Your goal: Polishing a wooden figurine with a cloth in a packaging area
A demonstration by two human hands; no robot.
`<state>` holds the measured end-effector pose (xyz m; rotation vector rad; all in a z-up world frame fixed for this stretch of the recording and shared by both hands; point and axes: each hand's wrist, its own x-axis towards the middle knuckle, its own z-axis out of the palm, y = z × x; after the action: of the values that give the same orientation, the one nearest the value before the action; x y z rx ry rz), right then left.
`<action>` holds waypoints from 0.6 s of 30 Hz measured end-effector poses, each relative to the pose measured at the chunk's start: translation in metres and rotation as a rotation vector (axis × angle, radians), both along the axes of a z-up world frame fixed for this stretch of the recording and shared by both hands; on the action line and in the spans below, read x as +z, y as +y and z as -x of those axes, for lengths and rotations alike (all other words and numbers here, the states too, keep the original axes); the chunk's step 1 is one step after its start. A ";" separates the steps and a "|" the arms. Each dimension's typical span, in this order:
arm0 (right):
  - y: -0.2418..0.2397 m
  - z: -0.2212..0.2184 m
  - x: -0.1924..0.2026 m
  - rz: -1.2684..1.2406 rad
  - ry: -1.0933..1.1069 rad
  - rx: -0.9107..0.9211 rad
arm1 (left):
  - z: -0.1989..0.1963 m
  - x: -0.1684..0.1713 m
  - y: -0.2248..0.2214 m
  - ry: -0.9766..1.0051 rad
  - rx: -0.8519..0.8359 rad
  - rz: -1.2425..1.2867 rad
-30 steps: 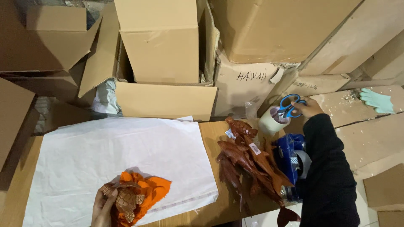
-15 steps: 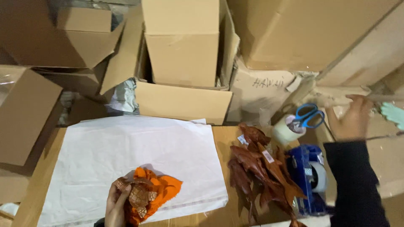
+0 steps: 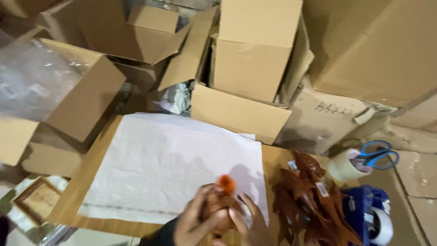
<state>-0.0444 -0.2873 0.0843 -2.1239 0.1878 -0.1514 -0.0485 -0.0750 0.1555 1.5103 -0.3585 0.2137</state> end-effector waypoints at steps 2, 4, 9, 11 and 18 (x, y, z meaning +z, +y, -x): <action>0.029 -0.006 0.042 0.340 -0.714 0.488 | -0.010 0.017 -0.020 0.121 -0.031 0.112; 0.031 -0.025 0.050 0.252 -0.648 0.483 | -0.030 -0.002 -0.024 0.096 -0.035 0.164; 0.033 -0.059 0.064 0.027 -0.537 0.494 | -0.081 -0.045 -0.030 0.109 -0.124 0.332; 0.037 -0.072 0.053 -0.096 -0.526 0.294 | -0.102 -0.068 -0.030 0.085 -0.237 0.431; 0.020 -0.100 -0.026 -0.334 -0.480 -0.068 | -0.120 -0.130 -0.022 -0.034 -0.437 0.085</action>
<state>0.0555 -0.2670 0.0578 -1.6953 -0.0021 -0.6185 0.0713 -0.0975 0.0251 1.3104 -0.6870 -0.0912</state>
